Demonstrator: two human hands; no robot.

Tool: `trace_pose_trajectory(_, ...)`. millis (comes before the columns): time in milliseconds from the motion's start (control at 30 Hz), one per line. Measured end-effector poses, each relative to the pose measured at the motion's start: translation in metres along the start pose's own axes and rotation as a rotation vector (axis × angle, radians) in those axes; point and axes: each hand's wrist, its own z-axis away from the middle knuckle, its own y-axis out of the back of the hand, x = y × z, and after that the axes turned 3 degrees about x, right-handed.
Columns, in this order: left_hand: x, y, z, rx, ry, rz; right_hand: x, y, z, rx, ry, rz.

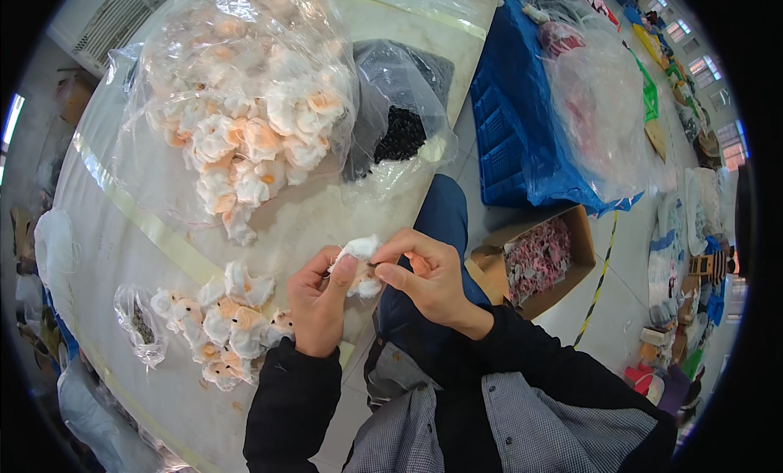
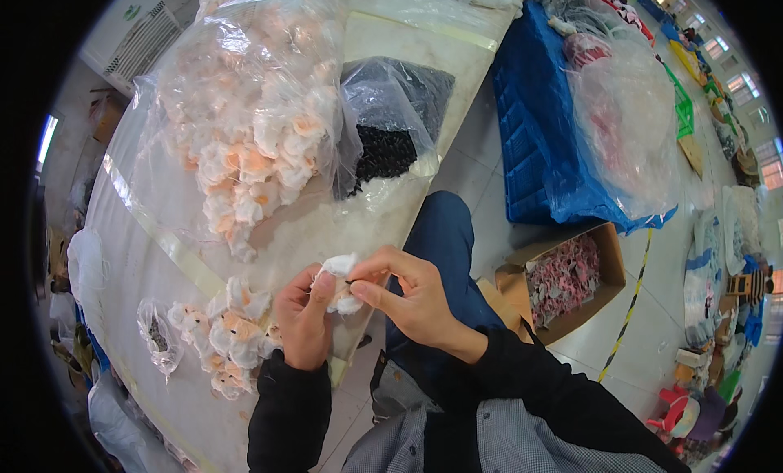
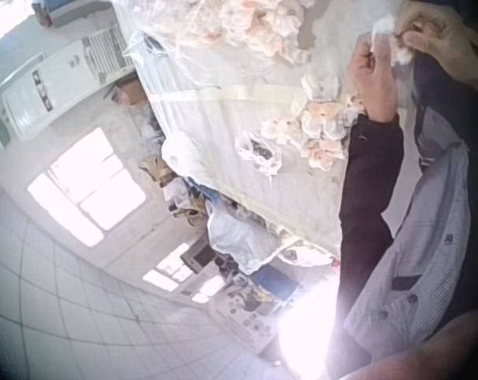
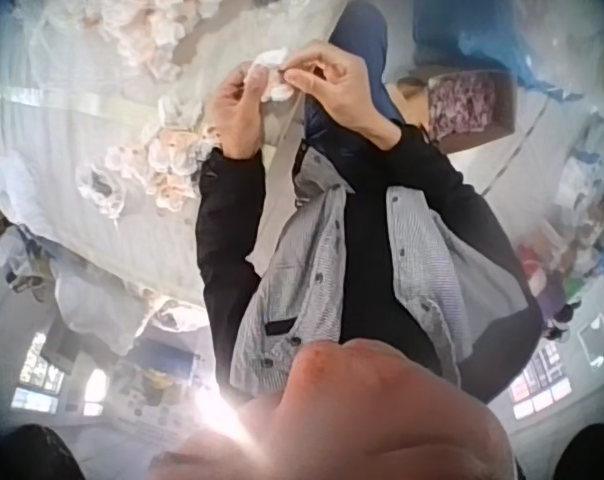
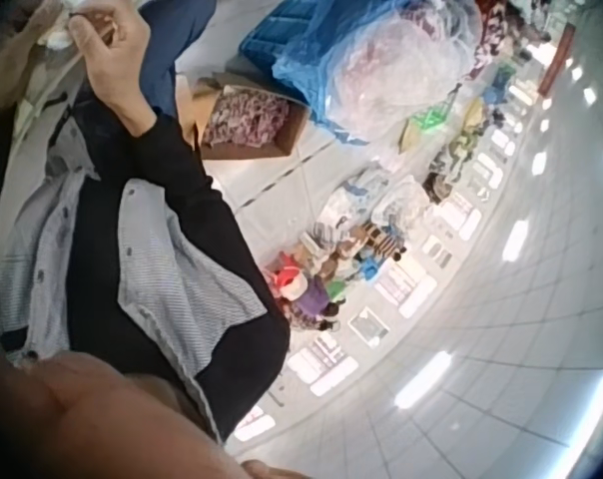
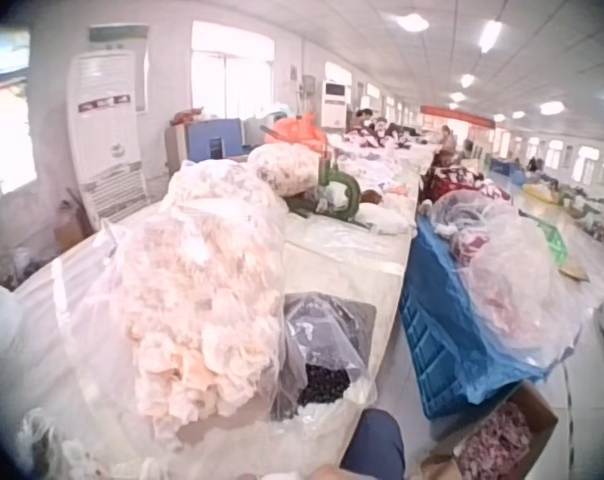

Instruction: The person inserts small black beads into white fabric pieces to form stuffed toy faces. They repeatedly pick up a fabric piece, place a bead inside, and set the finished piece aside on the table.

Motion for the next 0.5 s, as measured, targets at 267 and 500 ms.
trace_pose_trajectory(267,0.007,-0.006,0.001,-0.022,-0.062,-0.044,-0.004,-0.003,-0.001,0.061,0.129,0.261)
trace_pose_trajectory(500,0.008,-0.012,0.004,0.015,-0.137,-0.140,-0.002,-0.001,-0.007,0.048,0.454,0.635)
